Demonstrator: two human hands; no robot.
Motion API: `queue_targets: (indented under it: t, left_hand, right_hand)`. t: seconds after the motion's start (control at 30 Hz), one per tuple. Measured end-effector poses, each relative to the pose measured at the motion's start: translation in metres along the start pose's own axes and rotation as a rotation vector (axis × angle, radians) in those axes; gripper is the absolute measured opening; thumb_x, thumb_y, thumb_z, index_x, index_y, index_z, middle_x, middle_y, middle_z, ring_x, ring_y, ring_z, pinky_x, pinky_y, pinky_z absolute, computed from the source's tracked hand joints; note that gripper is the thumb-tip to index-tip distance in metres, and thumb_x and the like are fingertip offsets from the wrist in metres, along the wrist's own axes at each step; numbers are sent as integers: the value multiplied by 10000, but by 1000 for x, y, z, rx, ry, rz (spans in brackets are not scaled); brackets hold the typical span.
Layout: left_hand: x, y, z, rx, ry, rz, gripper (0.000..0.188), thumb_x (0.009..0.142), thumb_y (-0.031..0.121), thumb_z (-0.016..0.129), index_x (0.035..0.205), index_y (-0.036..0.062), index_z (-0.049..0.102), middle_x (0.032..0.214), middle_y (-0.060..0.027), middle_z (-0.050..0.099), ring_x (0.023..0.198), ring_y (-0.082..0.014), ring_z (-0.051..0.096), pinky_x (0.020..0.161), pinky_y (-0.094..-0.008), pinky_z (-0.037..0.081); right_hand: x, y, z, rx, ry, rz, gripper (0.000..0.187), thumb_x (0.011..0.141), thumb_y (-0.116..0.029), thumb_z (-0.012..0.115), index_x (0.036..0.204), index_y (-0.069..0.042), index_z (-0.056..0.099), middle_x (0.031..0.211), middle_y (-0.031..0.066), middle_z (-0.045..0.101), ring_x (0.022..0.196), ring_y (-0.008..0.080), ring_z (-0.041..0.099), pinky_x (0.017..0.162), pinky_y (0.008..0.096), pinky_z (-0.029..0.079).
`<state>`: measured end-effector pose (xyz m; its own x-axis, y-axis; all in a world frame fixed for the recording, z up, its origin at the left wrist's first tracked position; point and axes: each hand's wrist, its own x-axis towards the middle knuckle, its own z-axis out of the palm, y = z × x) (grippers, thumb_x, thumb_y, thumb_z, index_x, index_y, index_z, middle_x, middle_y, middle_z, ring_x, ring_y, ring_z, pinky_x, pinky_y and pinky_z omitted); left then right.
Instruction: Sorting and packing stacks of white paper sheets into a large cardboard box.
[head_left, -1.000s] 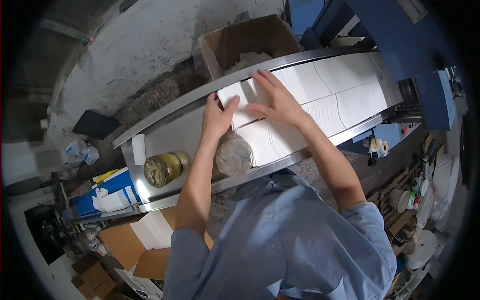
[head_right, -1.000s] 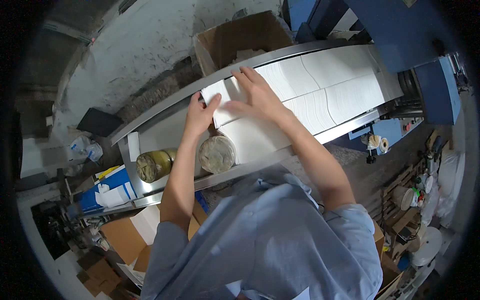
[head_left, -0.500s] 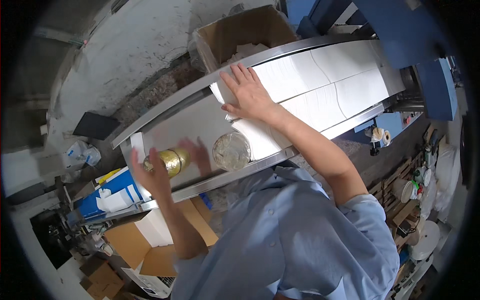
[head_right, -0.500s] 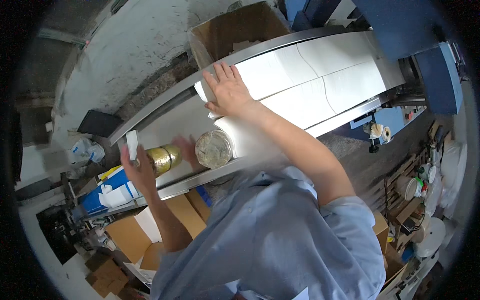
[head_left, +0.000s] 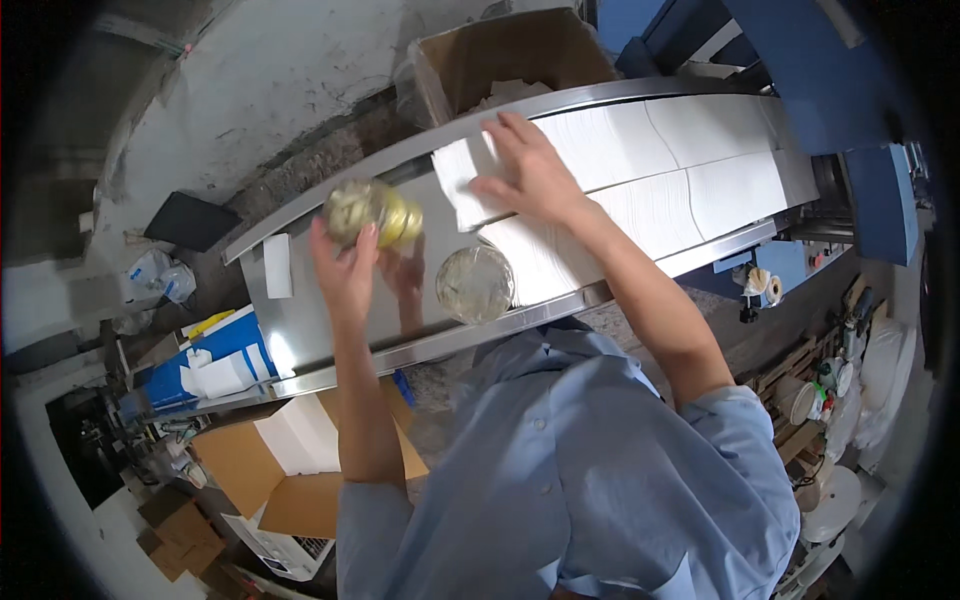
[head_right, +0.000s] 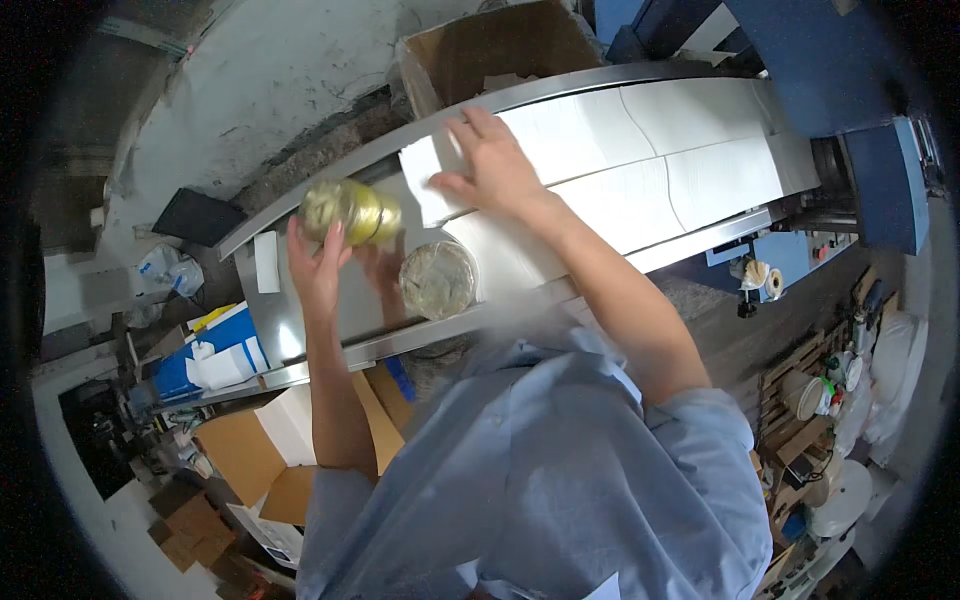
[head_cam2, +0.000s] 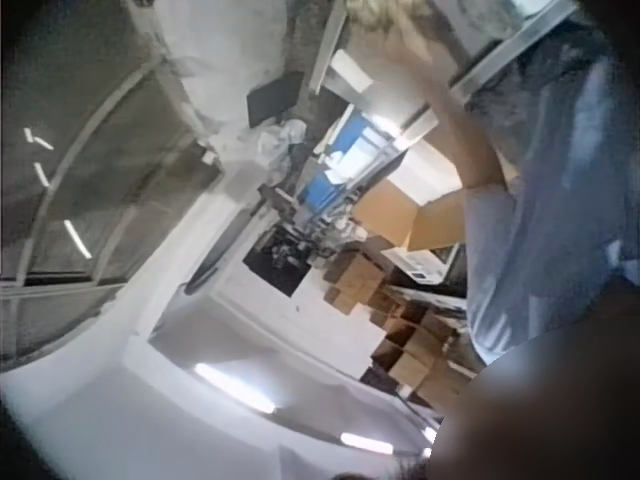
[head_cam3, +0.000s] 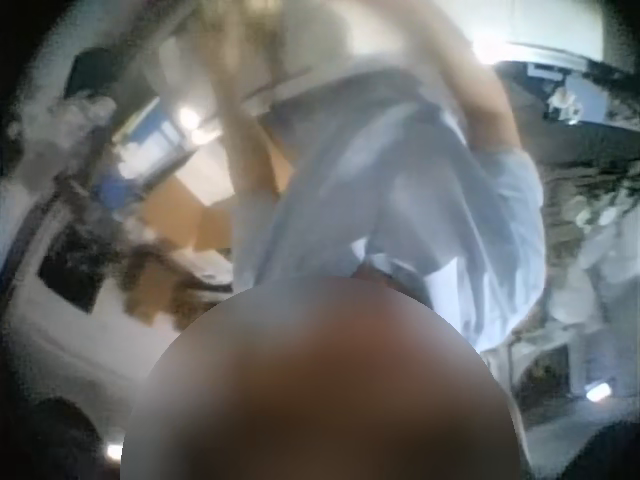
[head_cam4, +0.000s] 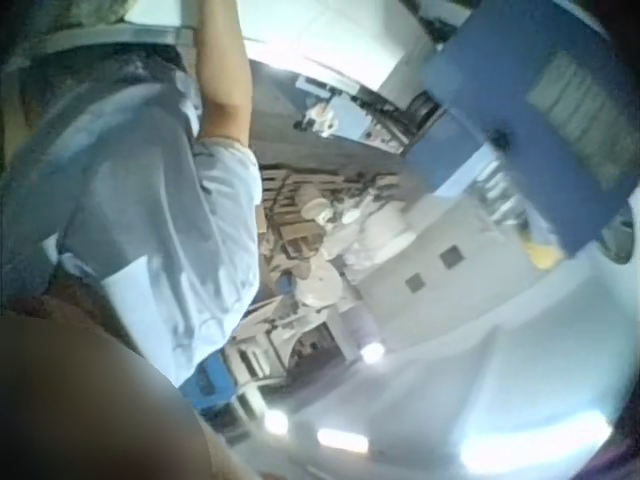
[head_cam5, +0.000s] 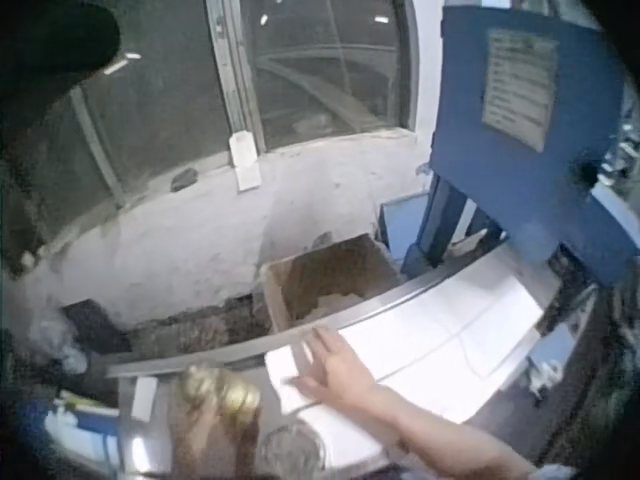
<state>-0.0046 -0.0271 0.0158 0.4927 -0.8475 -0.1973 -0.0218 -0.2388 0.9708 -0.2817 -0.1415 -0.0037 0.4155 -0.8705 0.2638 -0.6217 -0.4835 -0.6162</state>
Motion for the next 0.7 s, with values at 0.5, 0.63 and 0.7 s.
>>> queue_targets:
  t: [0.5, 0.63, 0.7]
  left_hand:
    - [-115, 0, 62, 688, -263, 454, 924, 778, 204, 882, 1523, 9, 371, 1554, -261, 360, 1417, -413, 405, 1160, -484, 355]
    - [-116, -4, 68, 767, -340, 451, 1009, 692, 214, 933, 1512, 19, 378, 1524, -258, 377, 1376, -445, 433, 1128, -504, 401]
    - [-115, -3, 67, 795, -326, 465, 1011, 675, 219, 940, 1500, 11, 393, 1514, -261, 379, 1365, -458, 440, 1111, -516, 422]
  right_hand:
    - [-159, -60, -41, 90, 148, 325, 206, 856, -88, 773, 1036, -22, 698, 814, 116, 679, 637, 257, 687, 585, 362, 547]
    - [-163, -54, -33, 92, 147, 358, 203, 866, -95, 755, 1050, -29, 698, 862, 116, 701, 701, 292, 706, 623, 385, 566]
    - [-161, -53, -36, 104, 164, 337, 197, 869, -96, 750, 1047, -28, 701, 873, 117, 707, 719, 303, 711, 632, 392, 569]
